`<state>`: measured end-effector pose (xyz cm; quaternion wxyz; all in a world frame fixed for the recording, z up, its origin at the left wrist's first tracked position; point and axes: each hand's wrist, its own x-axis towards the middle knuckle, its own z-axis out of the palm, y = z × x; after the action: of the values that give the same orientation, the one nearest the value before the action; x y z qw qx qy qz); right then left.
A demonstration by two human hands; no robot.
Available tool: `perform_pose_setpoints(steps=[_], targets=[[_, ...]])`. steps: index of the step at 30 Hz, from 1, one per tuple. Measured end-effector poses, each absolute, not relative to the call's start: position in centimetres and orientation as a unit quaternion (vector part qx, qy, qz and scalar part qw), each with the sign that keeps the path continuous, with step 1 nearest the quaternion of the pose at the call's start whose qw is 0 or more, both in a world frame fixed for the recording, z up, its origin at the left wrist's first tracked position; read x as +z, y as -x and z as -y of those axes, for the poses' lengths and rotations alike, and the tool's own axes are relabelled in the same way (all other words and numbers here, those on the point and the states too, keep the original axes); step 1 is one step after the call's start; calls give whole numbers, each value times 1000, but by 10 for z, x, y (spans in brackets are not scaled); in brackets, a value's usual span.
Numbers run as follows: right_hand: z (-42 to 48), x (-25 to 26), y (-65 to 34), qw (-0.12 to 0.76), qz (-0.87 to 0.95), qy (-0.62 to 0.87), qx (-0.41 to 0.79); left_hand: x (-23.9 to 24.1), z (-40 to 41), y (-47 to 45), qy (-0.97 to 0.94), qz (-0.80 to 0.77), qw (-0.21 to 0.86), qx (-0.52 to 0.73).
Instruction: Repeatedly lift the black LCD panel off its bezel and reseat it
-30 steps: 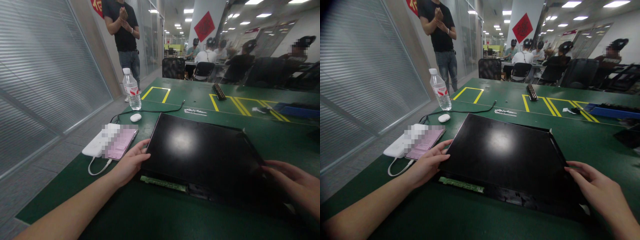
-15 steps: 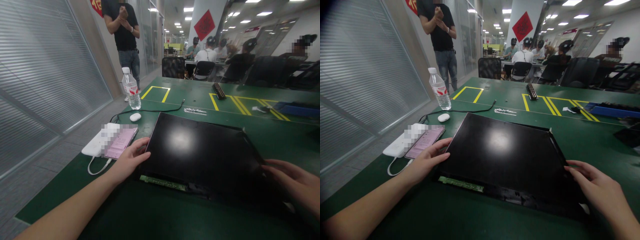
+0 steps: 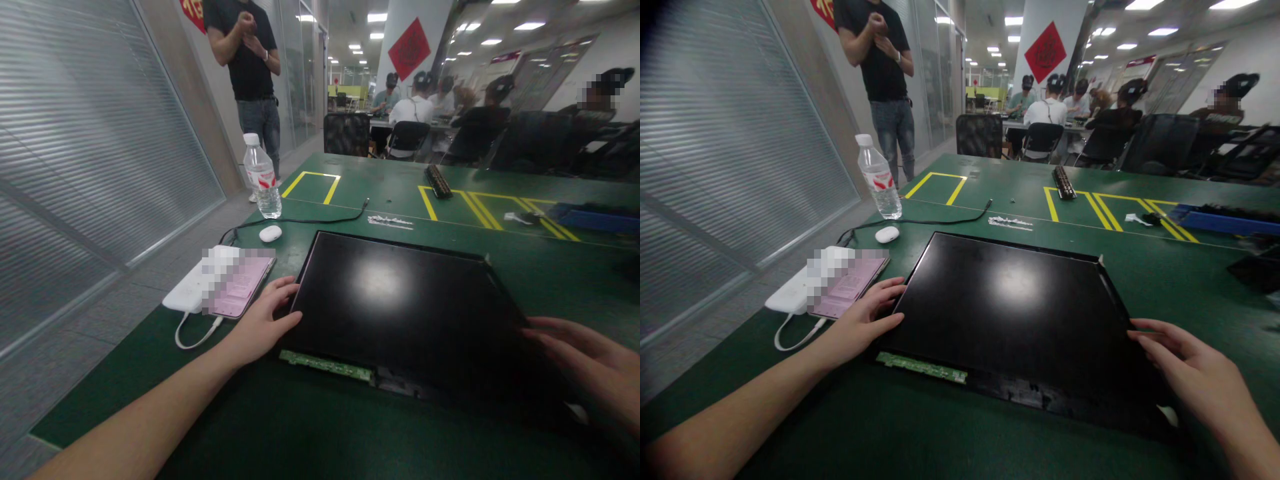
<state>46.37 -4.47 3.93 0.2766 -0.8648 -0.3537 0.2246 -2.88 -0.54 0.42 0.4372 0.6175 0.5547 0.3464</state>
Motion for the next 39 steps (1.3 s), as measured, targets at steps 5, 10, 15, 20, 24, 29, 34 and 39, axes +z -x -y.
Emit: perform_pose_setpoints(steps=[5,10,15,20,24,29,34,39], targets=[[45,42,-463,293,353,858,232,-3,4,32,-646,-560,409,319],[46,41,-466,301,355,853,237,-5,3,30,-668,-565,383,298],[43,42,-463,296,344,859,237,-7,2,30,-680,-567,367,285],[44,41,-464,305,361,850,233,-9,2,32,-684,-572,360,275],[44,41,-465,319,376,839,230,-9,3,33,-687,-572,360,268],[42,41,-466,319,375,841,225,-7,3,31,-689,-571,358,265],[46,33,-473,316,368,836,256,-6,4,31,-692,-569,356,264],[46,31,-476,319,382,833,243,-7,4,33,-694,-566,356,268]])
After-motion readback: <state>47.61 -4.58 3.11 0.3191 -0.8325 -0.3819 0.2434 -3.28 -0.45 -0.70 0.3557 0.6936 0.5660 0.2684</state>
